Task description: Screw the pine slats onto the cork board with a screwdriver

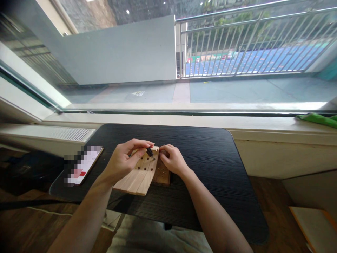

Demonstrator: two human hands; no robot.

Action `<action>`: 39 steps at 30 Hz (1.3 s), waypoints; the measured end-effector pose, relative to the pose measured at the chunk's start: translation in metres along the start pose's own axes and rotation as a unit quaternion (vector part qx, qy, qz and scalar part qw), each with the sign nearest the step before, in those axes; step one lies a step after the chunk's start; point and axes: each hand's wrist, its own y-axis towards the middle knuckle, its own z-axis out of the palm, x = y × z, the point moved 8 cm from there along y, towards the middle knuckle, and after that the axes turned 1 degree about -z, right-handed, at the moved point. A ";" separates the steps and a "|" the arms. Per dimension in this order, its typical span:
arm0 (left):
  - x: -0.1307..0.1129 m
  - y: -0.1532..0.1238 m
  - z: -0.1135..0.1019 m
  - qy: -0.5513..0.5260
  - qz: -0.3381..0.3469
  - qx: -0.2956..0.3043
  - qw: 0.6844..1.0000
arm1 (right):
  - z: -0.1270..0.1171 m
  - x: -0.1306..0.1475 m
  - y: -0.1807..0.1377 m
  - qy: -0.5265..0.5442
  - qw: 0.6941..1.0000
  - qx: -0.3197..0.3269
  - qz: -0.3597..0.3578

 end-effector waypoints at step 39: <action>0.001 0.009 0.003 -0.075 -0.007 0.089 0.993 | -0.001 0.001 0.000 0.002 1.000 -0.005 -0.006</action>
